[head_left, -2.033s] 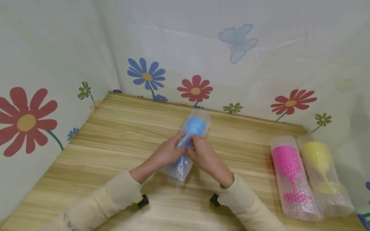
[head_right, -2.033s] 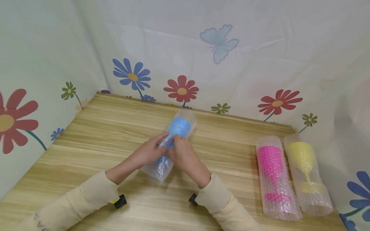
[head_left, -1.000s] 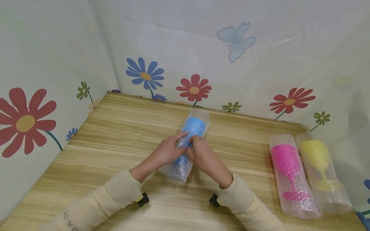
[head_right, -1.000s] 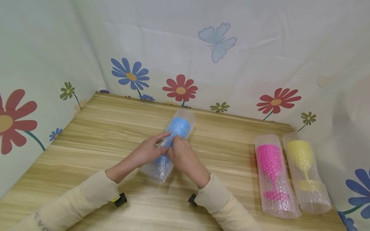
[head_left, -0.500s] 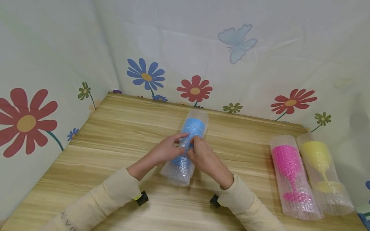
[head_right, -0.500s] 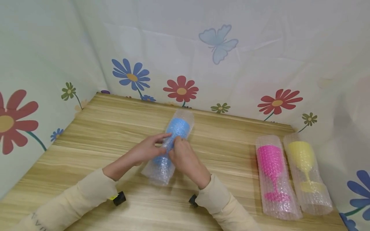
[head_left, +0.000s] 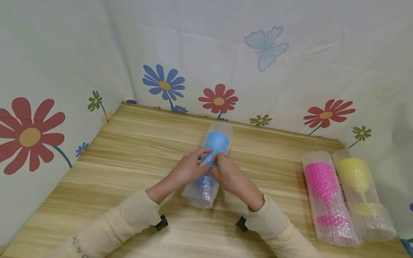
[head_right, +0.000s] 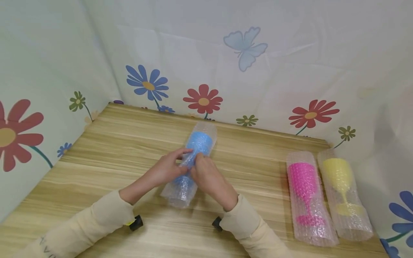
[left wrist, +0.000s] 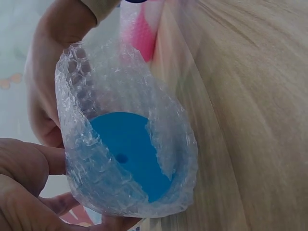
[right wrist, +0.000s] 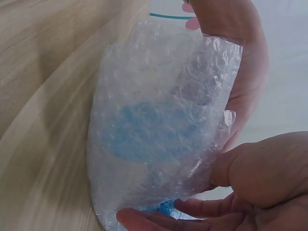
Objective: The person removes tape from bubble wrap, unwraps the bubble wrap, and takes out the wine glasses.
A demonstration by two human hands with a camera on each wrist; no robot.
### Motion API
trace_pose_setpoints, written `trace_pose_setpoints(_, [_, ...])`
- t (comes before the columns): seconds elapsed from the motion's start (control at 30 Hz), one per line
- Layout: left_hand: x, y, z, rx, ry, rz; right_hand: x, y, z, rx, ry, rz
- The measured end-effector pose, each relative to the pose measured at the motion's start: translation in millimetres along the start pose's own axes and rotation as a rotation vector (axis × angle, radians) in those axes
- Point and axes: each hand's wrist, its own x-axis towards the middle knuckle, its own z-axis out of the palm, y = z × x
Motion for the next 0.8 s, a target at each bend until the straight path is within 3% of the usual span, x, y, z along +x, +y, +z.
trace_pose_setpoints(0.13, [0.2,0.7,0.2,0.016,0.017,0.01,0.7,2.2,2.5,-0.013,0.022,-0.027])
trace_pose_setpoints(0.47, [4.6,-0.1,1.6,0.019,0.047,0.019,1.8,3.3,2.6,0.007,0.037,0.002])
trace_pose_setpoints(0.8, [14.2,-0.2,3.1,0.065,0.057,0.01,-0.8,5.7,1.1,0.105,0.044,0.022])
